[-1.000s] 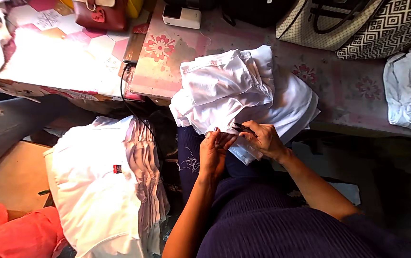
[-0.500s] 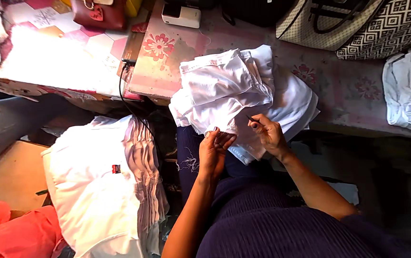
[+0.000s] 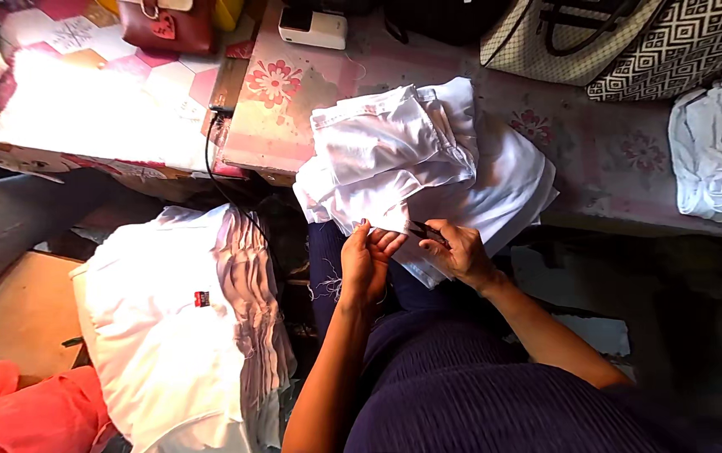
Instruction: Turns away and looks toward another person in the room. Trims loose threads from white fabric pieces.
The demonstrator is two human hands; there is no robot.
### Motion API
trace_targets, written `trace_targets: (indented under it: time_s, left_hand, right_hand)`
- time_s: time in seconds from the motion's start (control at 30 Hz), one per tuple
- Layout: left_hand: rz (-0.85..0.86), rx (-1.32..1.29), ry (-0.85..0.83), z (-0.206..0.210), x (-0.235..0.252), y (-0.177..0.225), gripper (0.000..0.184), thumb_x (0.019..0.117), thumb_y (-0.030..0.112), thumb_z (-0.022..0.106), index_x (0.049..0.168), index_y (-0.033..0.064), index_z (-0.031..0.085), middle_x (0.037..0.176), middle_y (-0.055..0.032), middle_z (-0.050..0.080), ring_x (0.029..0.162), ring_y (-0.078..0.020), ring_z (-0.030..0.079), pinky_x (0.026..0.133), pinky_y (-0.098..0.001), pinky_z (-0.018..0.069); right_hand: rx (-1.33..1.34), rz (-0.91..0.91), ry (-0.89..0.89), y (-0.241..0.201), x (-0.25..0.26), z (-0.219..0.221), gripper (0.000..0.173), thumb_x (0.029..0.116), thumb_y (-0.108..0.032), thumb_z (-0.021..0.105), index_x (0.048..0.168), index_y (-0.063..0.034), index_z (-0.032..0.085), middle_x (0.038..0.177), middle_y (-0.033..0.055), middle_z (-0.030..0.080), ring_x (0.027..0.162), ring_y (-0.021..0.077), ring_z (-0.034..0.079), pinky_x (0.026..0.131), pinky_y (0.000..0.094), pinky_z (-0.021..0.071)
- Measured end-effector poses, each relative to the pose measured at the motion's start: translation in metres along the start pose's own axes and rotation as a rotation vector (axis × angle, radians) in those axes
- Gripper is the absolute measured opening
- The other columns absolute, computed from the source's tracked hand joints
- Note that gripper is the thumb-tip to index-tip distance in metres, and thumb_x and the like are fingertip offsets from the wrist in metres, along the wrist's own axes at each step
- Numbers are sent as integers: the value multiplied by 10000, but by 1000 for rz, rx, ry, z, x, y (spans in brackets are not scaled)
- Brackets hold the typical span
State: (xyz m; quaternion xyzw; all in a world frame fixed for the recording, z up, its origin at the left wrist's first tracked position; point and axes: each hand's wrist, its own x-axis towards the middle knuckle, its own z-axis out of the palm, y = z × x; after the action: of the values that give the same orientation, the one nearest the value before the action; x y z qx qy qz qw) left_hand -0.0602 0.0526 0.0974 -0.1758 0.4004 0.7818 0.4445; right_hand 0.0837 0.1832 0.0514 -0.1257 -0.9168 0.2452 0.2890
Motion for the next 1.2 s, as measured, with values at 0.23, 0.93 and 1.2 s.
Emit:
trace_targets:
  time_s: [0.23, 0.93, 1.2]
  left_hand:
    - [-4, 11, 3, -1, -1, 0, 302, 1139, 222, 275, 1072, 33, 501, 725, -101, 685, 677, -224, 736, 724, -378, 644]
    - [-22, 1, 22, 0, -3, -5, 287, 1139, 217, 283, 1097, 26, 493, 761, -123, 706, 703, -233, 749, 729, -377, 646]
    - [-10, -43, -16, -4, -1, -8, 280, 1128, 216, 333, 1129, 15, 529, 840, -133, 717, 726, -228, 746, 723, -359, 644]
  right_hand:
    - [-168, -129, -16, 1, 9, -3, 426, 1042, -398, 571, 1046, -1, 726, 768, 105, 712, 599, 211, 649, 546, 347, 508]
    - [-323, -221, 55, -3, 12, 2, 370, 1059, -342, 551, 928, -49, 735, 649, 71, 634, 524, 210, 566, 509, 349, 424]
    - [256, 223, 138, -12, 10, -7, 392, 1106, -292, 440, 1031, 12, 676, 729, 8, 599, 620, 23, 533, 607, 189, 469]
